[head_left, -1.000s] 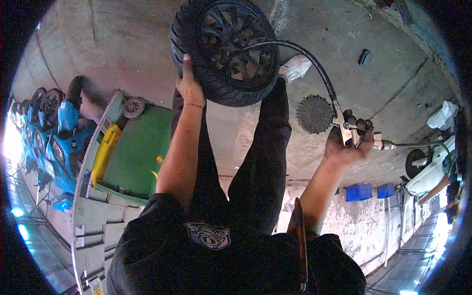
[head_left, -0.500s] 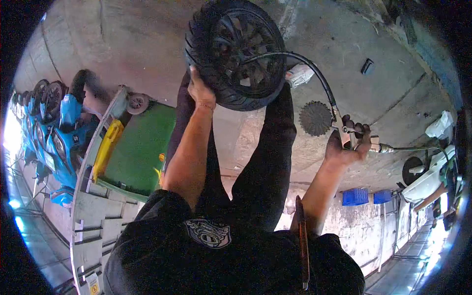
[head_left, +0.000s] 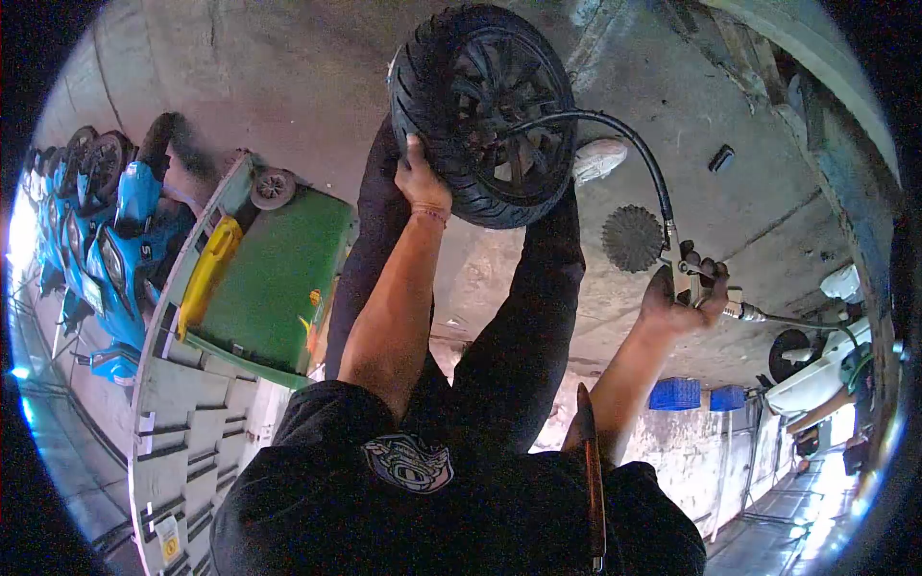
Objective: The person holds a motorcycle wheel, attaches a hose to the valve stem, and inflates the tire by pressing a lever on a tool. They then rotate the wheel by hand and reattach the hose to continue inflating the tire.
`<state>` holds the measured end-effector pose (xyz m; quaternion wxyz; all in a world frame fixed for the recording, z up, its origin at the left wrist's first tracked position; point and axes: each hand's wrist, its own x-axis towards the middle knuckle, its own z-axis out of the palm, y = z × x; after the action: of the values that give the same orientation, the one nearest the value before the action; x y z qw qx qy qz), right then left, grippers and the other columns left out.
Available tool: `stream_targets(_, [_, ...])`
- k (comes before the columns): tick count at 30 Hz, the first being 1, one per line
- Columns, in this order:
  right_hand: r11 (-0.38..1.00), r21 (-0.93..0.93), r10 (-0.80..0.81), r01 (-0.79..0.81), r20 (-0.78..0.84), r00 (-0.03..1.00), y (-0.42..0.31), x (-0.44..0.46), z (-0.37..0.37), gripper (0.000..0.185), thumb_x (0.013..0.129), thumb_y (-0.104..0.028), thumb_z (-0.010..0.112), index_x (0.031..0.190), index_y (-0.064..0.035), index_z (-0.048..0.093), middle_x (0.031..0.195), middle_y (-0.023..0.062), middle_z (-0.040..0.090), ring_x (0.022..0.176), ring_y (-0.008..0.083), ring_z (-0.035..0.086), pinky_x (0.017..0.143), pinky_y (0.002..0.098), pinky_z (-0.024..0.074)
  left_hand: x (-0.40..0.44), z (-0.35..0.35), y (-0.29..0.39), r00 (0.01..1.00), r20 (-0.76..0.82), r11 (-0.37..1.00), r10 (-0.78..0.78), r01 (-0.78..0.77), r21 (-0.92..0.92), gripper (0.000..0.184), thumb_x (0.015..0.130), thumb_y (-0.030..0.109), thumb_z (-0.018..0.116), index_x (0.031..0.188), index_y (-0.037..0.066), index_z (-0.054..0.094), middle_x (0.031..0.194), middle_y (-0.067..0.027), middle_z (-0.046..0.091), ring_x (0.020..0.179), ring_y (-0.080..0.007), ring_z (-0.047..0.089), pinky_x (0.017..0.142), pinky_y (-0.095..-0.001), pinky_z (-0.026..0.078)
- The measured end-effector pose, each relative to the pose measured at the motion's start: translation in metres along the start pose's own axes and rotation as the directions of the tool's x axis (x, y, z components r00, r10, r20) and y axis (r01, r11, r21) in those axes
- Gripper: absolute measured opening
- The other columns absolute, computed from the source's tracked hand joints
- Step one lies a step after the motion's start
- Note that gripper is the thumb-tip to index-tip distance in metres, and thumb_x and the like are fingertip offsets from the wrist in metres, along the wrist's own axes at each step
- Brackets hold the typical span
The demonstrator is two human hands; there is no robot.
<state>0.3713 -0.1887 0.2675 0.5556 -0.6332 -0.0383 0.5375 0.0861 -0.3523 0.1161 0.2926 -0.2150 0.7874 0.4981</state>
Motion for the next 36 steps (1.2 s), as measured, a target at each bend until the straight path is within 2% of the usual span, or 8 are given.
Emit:
stream_targets(12, [0.995, -0.093, -0.019, 0.027, 0.09, 0.996, 0.001, 0.002, -0.002, 0.028, 0.079, -0.031, 0.053, 0.091, -0.0066, 0.061, 0.08, 0.0044, 0.064, 0.076, 0.025, 0.064, 0.086, 0.0466, 0.0485, -0.011, 0.012, 0.026, 0.996, -0.094, 0.977, 0.006, 0.014, 0.211, 0.057, 0.088, 0.042, 0.059, 0.104, -0.013, 0.055, 0.097, -0.0131, 0.062, 0.084, -0.0189, 0.056, 0.079, -0.0302, 0.045])
stream_targets(21, [0.988, -0.155, 0.012, -0.019, -0.042, 0.999, 0.002, 0.001, 0.012, 0.025, 0.079, -0.03, 0.053, 0.091, -0.0089, 0.061, 0.08, 0.0042, 0.064, 0.077, 0.0293, 0.063, 0.085, 0.0482, 0.049, -0.004, 0.003, 0.006, 0.997, -0.041, 0.991, 0.065, -0.06, 0.119, 0.056, 0.087, 0.04, 0.06, 0.101, -0.013, 0.055, 0.09, -0.012, 0.063, 0.079, -0.0174, 0.055, 0.074, -0.0304, 0.046])
stream_targets(24, [0.985, -0.173, -0.009, -0.024, -0.185, 0.983, 0.005, -0.003, 0.024, 0.024, 0.078, -0.03, 0.054, 0.088, -0.0095, 0.061, 0.077, 0.0041, 0.063, 0.078, 0.0296, 0.063, 0.083, 0.0475, 0.0492, -0.007, 0.002, 0.014, 0.991, -0.059, 0.986, 0.12, -0.112, 0.122, 0.054, 0.087, 0.04, 0.061, 0.099, -0.012, 0.055, 0.088, -0.0114, 0.063, 0.077, -0.0165, 0.054, 0.072, -0.0305, 0.046])
stream_targets(26, [0.987, -0.162, -0.015, -0.016, -0.193, 0.981, 0.006, -0.004, 0.036, 0.019, 0.076, -0.024, 0.054, 0.082, -0.0071, 0.06, 0.07, 0.0047, 0.06, 0.074, 0.0311, 0.061, 0.078, 0.0482, 0.0488, -0.012, 0.002, 0.025, 0.991, -0.062, 0.925, 0.117, -0.086, 0.371, 0.051, 0.088, 0.039, 0.061, 0.097, -0.01, 0.056, 0.086, -0.0105, 0.063, 0.076, -0.0166, 0.054, 0.07, -0.0303, 0.046])
stream_targets(27, [0.987, -0.16, -0.019, -0.011, -0.182, 0.983, 0.008, -0.002, 0.038, 0.019, 0.076, -0.024, 0.054, 0.082, -0.0071, 0.06, 0.07, 0.0047, 0.06, 0.074, 0.0311, 0.061, 0.078, 0.0482, 0.0488, -0.012, 0.004, 0.027, 0.991, -0.063, 0.929, 0.118, -0.088, 0.361, 0.051, 0.088, 0.039, 0.061, 0.097, -0.01, 0.056, 0.086, -0.0105, 0.063, 0.076, -0.0166, 0.054, 0.07, -0.0303, 0.046])
stream_targets(29, [0.991, -0.128, -0.015, 0.026, 0.087, 0.996, 0.01, 0.002, 0.034, 0.019, 0.076, -0.023, 0.054, 0.083, -0.0066, 0.06, 0.069, 0.0047, 0.06, 0.073, 0.0315, 0.061, 0.076, 0.048, 0.0494, -0.013, 0.003, 0.024, 0.99, -0.067, 0.96, 0.125, -0.104, 0.259, 0.05, 0.087, 0.039, 0.062, 0.097, -0.01, 0.056, 0.086, -0.0107, 0.063, 0.076, -0.0174, 0.055, 0.07, -0.0305, 0.046])
stream_targets(32, [0.981, -0.196, 0.018, -0.002, 0.08, 0.997, 0.007, 0.001, 0.029, 0.027, 0.076, -0.034, 0.055, 0.086, -0.0098, 0.06, 0.076, 0.0031, 0.064, 0.078, 0.0291, 0.062, 0.083, 0.0468, 0.0489, -0.008, -0.004, 0.024, 0.99, -0.073, 0.965, 0.12, -0.099, 0.244, 0.051, 0.086, 0.039, 0.063, 0.098, -0.01, 0.056, 0.087, -0.0111, 0.063, 0.076, -0.0177, 0.056, 0.07, -0.0307, 0.047])
stream_targets(36, [0.979, -0.199, -0.007, 0.041, 0.167, 0.986, 0.007, -0.011, 0.038, 0.026, 0.077, -0.033, 0.054, 0.088, -0.01, 0.061, 0.077, 0.003, 0.065, 0.079, 0.0299, 0.063, 0.085, 0.0475, 0.0486, -0.006, -0.005, 0.016, 0.996, -0.058, 0.98, 0.07, -0.058, 0.189, 0.053, 0.086, 0.039, 0.064, 0.098, -0.011, 0.055, 0.088, -0.013, 0.063, 0.078, -0.0184, 0.057, 0.072, -0.0311, 0.047])
